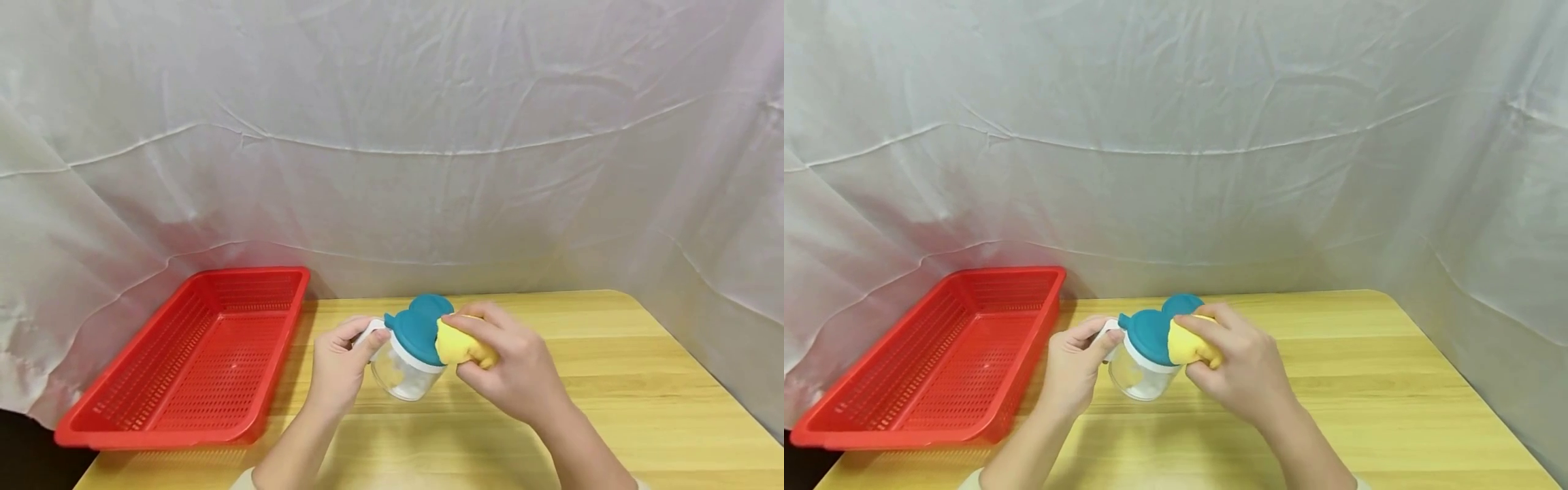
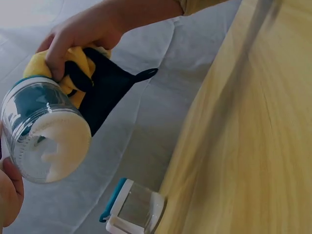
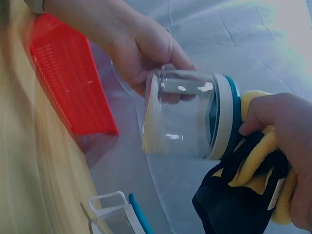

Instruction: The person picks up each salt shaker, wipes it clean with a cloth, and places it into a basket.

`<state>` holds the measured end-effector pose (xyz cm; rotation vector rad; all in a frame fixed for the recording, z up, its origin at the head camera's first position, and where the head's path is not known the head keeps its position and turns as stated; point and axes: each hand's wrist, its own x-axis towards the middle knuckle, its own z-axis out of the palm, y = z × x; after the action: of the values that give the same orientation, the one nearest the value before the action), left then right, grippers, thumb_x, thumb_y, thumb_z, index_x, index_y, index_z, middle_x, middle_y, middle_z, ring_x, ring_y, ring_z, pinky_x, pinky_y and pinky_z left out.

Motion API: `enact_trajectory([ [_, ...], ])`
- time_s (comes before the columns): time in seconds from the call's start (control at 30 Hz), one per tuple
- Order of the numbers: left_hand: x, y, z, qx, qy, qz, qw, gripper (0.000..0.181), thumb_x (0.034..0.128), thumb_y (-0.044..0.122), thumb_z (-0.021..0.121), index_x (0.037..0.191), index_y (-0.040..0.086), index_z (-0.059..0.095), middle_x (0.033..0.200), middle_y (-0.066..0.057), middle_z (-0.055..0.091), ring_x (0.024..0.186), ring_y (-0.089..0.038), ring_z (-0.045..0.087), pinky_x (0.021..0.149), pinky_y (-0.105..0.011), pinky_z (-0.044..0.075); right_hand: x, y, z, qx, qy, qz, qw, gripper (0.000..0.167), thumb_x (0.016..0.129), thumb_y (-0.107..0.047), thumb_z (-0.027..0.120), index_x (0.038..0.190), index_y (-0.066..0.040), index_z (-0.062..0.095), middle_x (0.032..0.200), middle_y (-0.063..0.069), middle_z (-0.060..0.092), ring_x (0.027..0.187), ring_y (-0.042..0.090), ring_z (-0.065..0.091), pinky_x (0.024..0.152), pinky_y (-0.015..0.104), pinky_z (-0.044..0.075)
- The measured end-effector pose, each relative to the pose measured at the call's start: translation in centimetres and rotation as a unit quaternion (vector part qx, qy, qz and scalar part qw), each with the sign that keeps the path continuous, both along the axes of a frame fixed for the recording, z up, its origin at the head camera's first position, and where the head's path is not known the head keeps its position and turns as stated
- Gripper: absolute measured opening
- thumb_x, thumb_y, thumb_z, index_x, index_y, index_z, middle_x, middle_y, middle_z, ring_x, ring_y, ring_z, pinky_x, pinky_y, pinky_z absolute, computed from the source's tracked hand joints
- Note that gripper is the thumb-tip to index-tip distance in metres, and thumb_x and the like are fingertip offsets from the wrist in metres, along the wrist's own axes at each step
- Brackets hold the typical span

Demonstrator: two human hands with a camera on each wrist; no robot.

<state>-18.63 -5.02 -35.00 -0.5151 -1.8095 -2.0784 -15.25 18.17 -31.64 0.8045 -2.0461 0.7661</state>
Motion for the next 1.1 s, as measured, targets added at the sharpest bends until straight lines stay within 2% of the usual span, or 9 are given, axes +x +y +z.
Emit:
enact_trajectory([
  [0.13, 0.1, 0.3, -0.1, -0.036, 0.024, 0.013, 0.9990, 0.017, 0.0801, -0.001, 0.078, 0.097, -0.003, 0.076, 0.092, -0.002, 0.071, 0.084, -0.014, 0.065, 0.070, -0.023, 0.058, 0.3, -0.7, 0.1, 0.008, 0.048, 0.028, 0.9984, 0.050, 0.062, -0.003, 0.066, 0.109, -0.019, 0.074, 0.105, 0.000, 0.067, 0.081, 0.012, 0.063, 0.061, 0.017, 0.049],
  [0.23, 0.2, 0.6, -0.3, -0.058, 0.036, 0.005, 0.9977, 0.017, 0.0796, 0.003, 0.080, 0.097, 0.000, 0.077, 0.092, -0.007, 0.071, 0.087, -0.015, 0.065, 0.070, -0.025, 0.058, 0.5, -1.4, 0.0, 0.012, 0.071, 0.043, 0.9965, 0.050, 0.061, -0.003, 0.065, 0.108, -0.018, 0.074, 0.104, 0.000, 0.067, 0.076, 0.010, 0.062, 0.057, 0.015, 0.047],
  [0.33, 0.5, 0.9, -0.5, -0.075, 0.041, -0.016, 0.9962, 0.017, 0.0797, 0.005, 0.080, 0.096, 0.002, 0.077, 0.093, -0.010, 0.070, 0.087, -0.016, 0.065, 0.069, -0.026, 0.059, 0.6, -1.9, -0.1, 0.010, 0.080, 0.052, 0.9954, 0.050, 0.061, -0.004, 0.064, 0.108, -0.017, 0.074, 0.103, 0.001, 0.066, 0.071, 0.009, 0.059, 0.054, 0.013, 0.044],
  [0.47, 0.6, 1.1, -0.9, -0.093, 0.041, -0.066, 0.9926, 0.015, 0.0811, 0.005, 0.079, 0.095, 0.000, 0.076, 0.094, -0.012, 0.070, 0.086, -0.012, 0.064, 0.070, -0.025, 0.058, 0.5, -2.0, -0.2, -0.012, 0.075, 0.075, 0.9943, 0.051, 0.062, -0.002, 0.064, 0.110, -0.014, 0.073, 0.105, 0.004, 0.067, 0.075, 0.012, 0.062, 0.058, 0.014, 0.047],
  [0.63, 0.4, 0.9, -1.3, -0.091, 0.044, -0.134, 0.9859, 0.016, 0.0841, 0.003, 0.075, 0.097, -0.006, 0.074, 0.093, -0.009, 0.070, 0.088, -0.012, 0.063, 0.071, -0.023, 0.057, 0.2, -1.3, -0.4, -0.058, 0.010, 0.124, 0.9905, 0.053, 0.064, 0.006, 0.067, 0.114, -0.011, 0.071, 0.107, 0.008, 0.067, 0.091, 0.019, 0.064, 0.077, 0.017, 0.053],
  [0.77, 0.1, 0.5, -1.5, -0.062, 0.003, -0.169, 0.9837, 0.020, 0.0860, 0.009, 0.075, 0.100, -0.005, 0.073, 0.092, 0.000, 0.069, 0.083, -0.010, 0.061, 0.068, -0.020, 0.055, 0.0, -0.6, -0.5, -0.099, -0.071, 0.132, 0.9837, 0.054, 0.066, 0.010, 0.071, 0.116, -0.010, 0.070, 0.109, 0.006, 0.068, 0.096, 0.015, 0.062, 0.078, 0.020, 0.053],
  [0.9, -0.2, 0.0, -1.6, -0.012, -0.043, -0.205, 0.9777, 0.012, 0.0885, 0.012, 0.073, 0.099, 0.013, 0.078, 0.090, 0.006, 0.070, 0.079, -0.007, 0.059, 0.064, -0.017, 0.050, 0.2, 0.0, -0.2, -0.153, -0.138, 0.131, 0.9698, 0.055, 0.068, 0.014, 0.074, 0.119, -0.006, 0.069, 0.113, 0.000, 0.068, 0.102, 0.013, 0.061, 0.078, 0.023, 0.052],
  [1.0, -0.4, -0.3, -1.6, 0.021, -0.064, -0.228, 0.9714, 0.012, 0.0899, 0.018, 0.072, 0.096, 0.026, 0.078, 0.087, 0.009, 0.071, 0.076, -0.005, 0.059, 0.062, -0.016, 0.049, 0.4, 0.2, 0.1, -0.196, -0.168, 0.130, 0.9572, 0.054, 0.068, 0.017, 0.072, 0.119, -0.002, 0.068, 0.115, -0.002, 0.067, 0.103, 0.015, 0.059, 0.078, 0.024, 0.050],
  [1.1, -0.6, -0.6, -1.5, 0.056, -0.084, -0.236, 0.9664, 0.010, 0.0904, 0.022, 0.071, 0.095, 0.027, 0.078, 0.084, 0.011, 0.071, 0.074, -0.003, 0.061, 0.061, -0.015, 0.050, 0.7, 0.1, 0.3, -0.228, -0.188, 0.120, 0.9476, 0.055, 0.068, 0.018, 0.072, 0.119, -0.003, 0.068, 0.116, -0.002, 0.067, 0.099, 0.017, 0.058, 0.075, 0.024, 0.050],
])
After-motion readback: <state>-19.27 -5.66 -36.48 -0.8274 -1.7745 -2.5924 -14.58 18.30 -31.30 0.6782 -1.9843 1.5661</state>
